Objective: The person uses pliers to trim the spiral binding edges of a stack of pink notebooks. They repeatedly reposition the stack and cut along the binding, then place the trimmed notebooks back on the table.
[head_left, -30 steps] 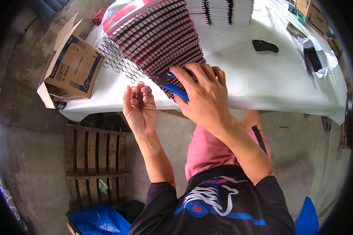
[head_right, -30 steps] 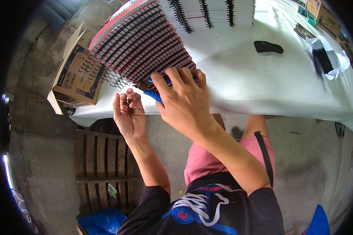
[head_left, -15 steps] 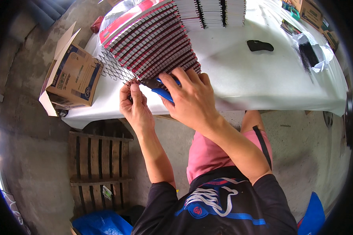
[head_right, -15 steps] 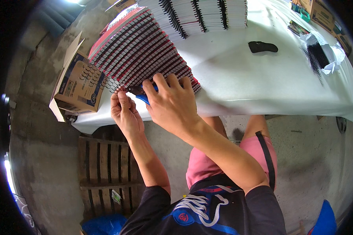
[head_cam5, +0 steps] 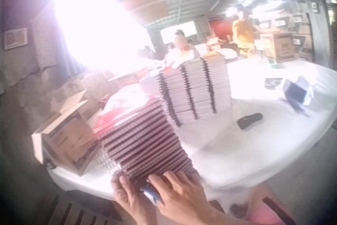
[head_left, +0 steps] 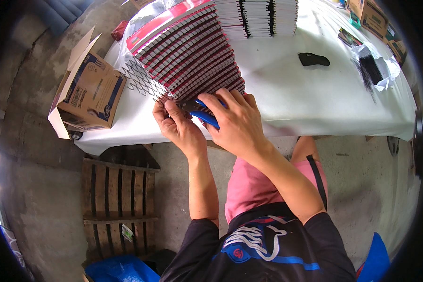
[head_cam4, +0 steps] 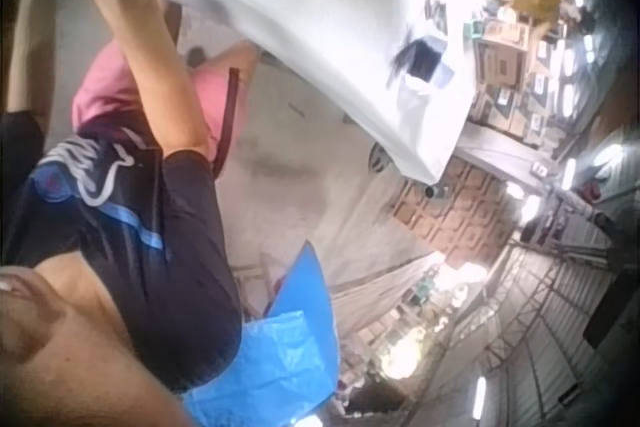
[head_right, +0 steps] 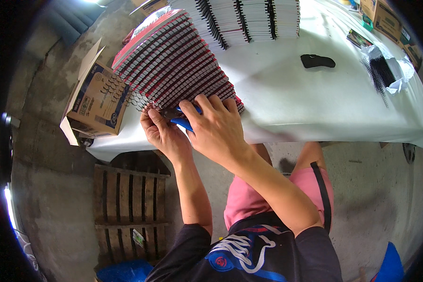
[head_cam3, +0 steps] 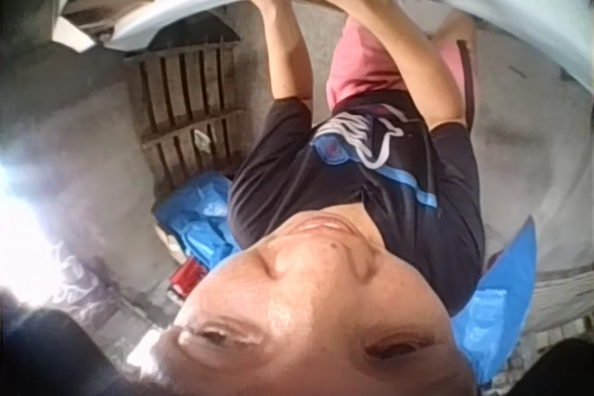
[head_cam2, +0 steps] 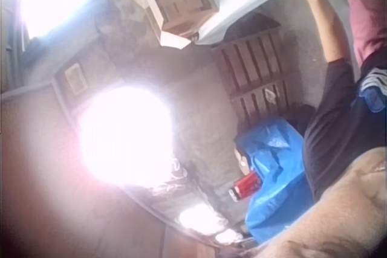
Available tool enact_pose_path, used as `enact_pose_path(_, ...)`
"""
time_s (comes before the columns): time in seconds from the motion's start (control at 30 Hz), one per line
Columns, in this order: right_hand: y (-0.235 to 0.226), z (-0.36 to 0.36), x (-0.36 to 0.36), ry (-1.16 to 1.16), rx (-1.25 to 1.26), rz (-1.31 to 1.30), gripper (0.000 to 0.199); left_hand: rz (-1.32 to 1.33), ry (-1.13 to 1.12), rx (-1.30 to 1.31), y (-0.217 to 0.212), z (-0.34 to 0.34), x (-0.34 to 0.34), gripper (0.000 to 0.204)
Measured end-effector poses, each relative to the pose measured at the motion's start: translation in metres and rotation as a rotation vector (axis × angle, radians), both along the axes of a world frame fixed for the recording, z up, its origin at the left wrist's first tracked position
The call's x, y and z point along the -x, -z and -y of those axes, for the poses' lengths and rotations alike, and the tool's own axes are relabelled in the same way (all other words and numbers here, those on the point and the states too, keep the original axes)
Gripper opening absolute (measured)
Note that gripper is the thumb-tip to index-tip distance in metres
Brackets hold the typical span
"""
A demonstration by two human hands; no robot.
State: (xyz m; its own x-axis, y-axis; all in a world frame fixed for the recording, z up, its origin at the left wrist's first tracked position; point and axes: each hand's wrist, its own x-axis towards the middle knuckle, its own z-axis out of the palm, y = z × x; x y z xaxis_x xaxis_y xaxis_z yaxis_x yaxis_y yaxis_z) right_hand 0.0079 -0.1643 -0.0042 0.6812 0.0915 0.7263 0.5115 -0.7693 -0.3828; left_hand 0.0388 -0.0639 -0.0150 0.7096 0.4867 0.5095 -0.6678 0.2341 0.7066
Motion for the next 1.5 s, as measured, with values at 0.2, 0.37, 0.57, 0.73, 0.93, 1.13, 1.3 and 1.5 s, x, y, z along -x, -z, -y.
enact_pose_path(0.2, 0.011, -0.007, 0.0, -0.077, -0.055, -0.018, 0.042, -0.07, 0.042, 0.178, -0.001, 0.005, 0.006, 0.038)
enact_pose_path(0.37, 0.007, 0.011, 0.003, -0.108, -0.038, -0.04, 0.047, -0.075, 0.254, 0.437, 0.006, -0.011, 0.009, 0.045)
enact_pose_path(0.57, -0.009, 0.014, 0.008, -0.016, -0.001, -0.024, 0.047, -0.119, 0.174, 0.037, -0.004, -0.02, 0.007, 0.039)
enact_pose_path(0.73, -0.011, 0.011, 0.005, 0.011, -0.011, 0.01, 0.048, -0.077, 0.093, -0.003, -0.008, -0.021, 0.007, 0.026)
enact_pose_path(0.93, -0.018, 0.007, 0.007, 0.017, 0.002, -0.044, 0.051, -0.067, 0.054, -0.042, -0.003, -0.024, 0.006, 0.026)
enact_pose_path(1.13, -0.018, 0.002, 0.006, 0.054, 0.07, 0.012, 0.043, -0.061, 0.034, -0.046, -0.002, -0.023, 0.006, 0.024)
enact_pose_path(1.3, -0.014, -0.001, 0.002, 0.029, 0.062, -0.005, 0.036, -0.046, 0.029, -0.066, 0.001, -0.023, 0.004, 0.024)
enact_pose_path(1.5, -0.016, 0.007, 0.005, -0.049, -0.044, -0.095, 0.035, -0.03, -0.044, -0.101, -0.007, -0.018, 0.008, 0.026)
